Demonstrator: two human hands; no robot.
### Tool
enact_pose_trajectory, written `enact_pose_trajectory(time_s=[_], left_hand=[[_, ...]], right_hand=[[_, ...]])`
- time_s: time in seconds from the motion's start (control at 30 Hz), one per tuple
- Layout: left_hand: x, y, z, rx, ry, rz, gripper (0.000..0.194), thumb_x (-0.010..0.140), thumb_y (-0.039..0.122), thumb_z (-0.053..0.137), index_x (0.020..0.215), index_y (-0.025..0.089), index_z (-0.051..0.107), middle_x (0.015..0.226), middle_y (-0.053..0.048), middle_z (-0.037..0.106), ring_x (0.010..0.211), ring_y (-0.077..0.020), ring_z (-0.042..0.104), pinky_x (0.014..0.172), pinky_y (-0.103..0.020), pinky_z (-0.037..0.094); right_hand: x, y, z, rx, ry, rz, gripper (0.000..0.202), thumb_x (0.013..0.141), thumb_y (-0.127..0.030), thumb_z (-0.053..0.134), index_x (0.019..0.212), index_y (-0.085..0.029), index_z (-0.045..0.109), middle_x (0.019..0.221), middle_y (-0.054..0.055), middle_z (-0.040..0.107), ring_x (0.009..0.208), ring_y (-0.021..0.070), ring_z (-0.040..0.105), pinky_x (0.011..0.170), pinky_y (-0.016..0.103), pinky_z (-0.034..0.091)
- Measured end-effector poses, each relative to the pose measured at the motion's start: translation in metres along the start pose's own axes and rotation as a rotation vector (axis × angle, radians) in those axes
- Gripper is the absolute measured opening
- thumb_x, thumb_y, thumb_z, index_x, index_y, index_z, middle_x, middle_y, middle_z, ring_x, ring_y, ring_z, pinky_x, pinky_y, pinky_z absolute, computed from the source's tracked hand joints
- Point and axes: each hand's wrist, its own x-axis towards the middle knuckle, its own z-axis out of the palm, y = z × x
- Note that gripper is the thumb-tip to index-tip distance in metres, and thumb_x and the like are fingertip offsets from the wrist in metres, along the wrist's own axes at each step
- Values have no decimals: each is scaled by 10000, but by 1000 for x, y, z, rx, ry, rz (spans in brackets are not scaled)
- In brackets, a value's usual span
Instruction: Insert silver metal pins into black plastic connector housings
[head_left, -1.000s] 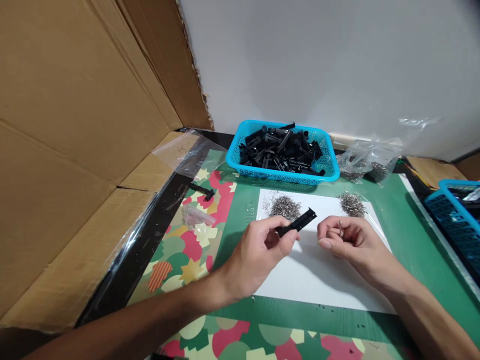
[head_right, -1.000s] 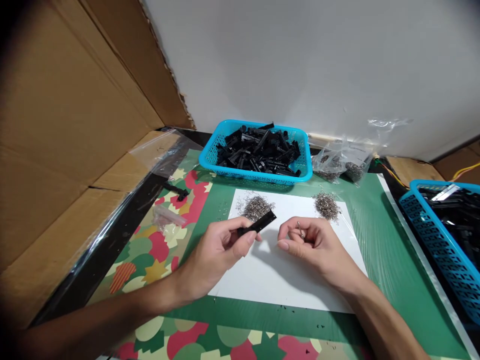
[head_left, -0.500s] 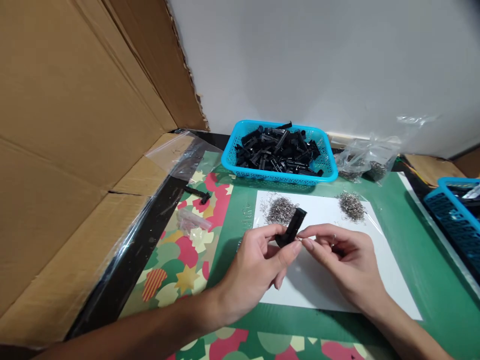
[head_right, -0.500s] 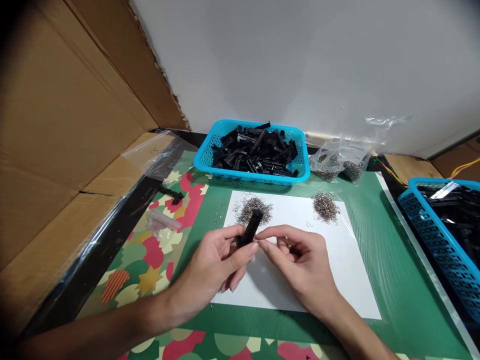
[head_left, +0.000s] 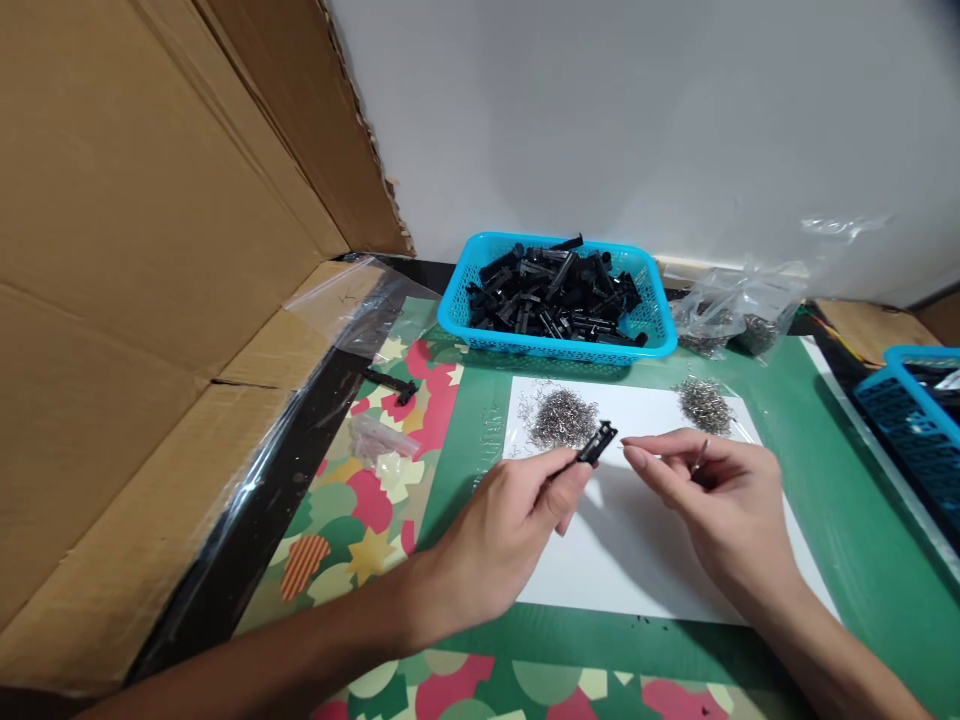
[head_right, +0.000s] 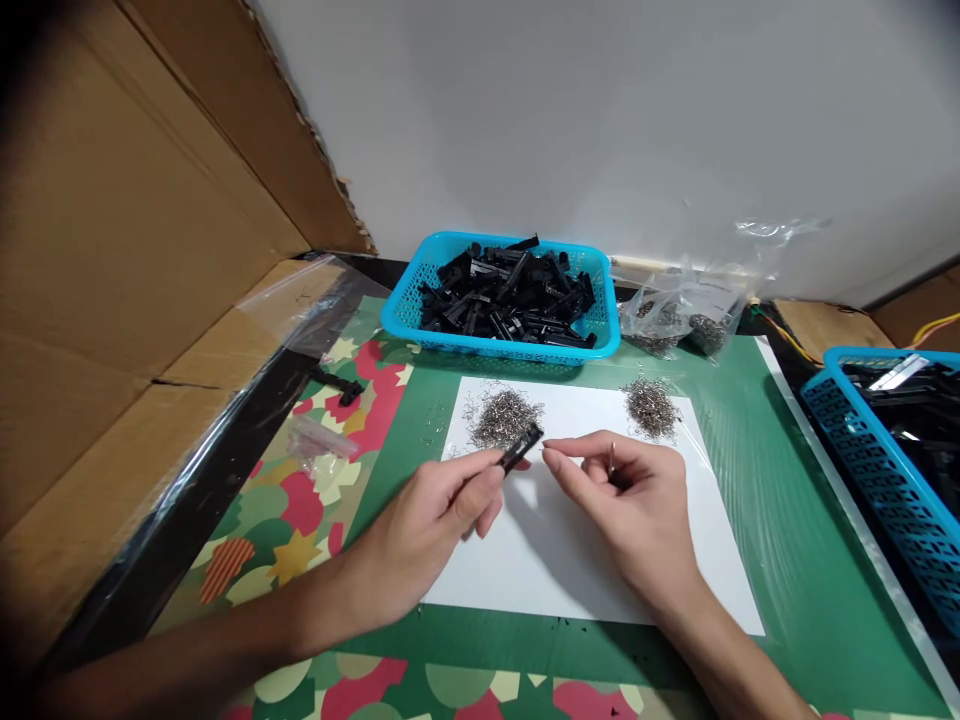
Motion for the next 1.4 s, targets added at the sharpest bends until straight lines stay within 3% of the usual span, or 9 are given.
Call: enact_pose_trajectory(time_s=[0.2,0.33,0.57,1.03,1.23,1.4], left_hand=[[-1,-6,2,629,30,207,801,1116,686,147,792,177,673,606,-8,607,529,-167,514,546,-299,217],[1,-13,7,804,56,299,774,1114,675,200,811,169,701,601,-36,652,539,-205,599,544,-317,186],[0,-16,9,860,56,343,712,1106,675,286,838,161,699,631,-44,692,577,-221,664,523,-310,288],[1,-21,12,861,84,440,732,1101,686,301,778,151,681,572,-47,653,516,-204,627,510,-303,318],[1,-21,12,875,81,439,704,1107,663,342,757,151,674,558,-43,639,508,-207,629,515,-307,318],[1,-22,13,850,97,445,718,1111,671,322,749,156,668,554,-45,644,507,-204,632,510,-307,318]], right_hand=[[12,5,-17,14,-200,267,456,822,-603,852,882,-151,851,577,-30,437,542,98,267,483,260,180],[9,6,-12,-94,-268,257,469,876,-611,779,858,-145,828,601,-23,443,565,110,297,491,258,216],[4,2,0,-367,-254,63,404,947,-479,666,777,-145,817,569,-41,325,578,129,275,507,284,220],[1,2,7,-479,-202,-95,368,942,-424,641,757,-159,818,507,-56,312,516,125,276,489,284,243],[2,2,2,-508,-310,-113,339,980,-383,611,850,-182,851,502,-18,538,485,125,384,488,281,286],[4,6,-3,-459,-357,-51,376,1011,-421,594,1020,-184,886,769,63,818,554,170,594,528,280,433]])
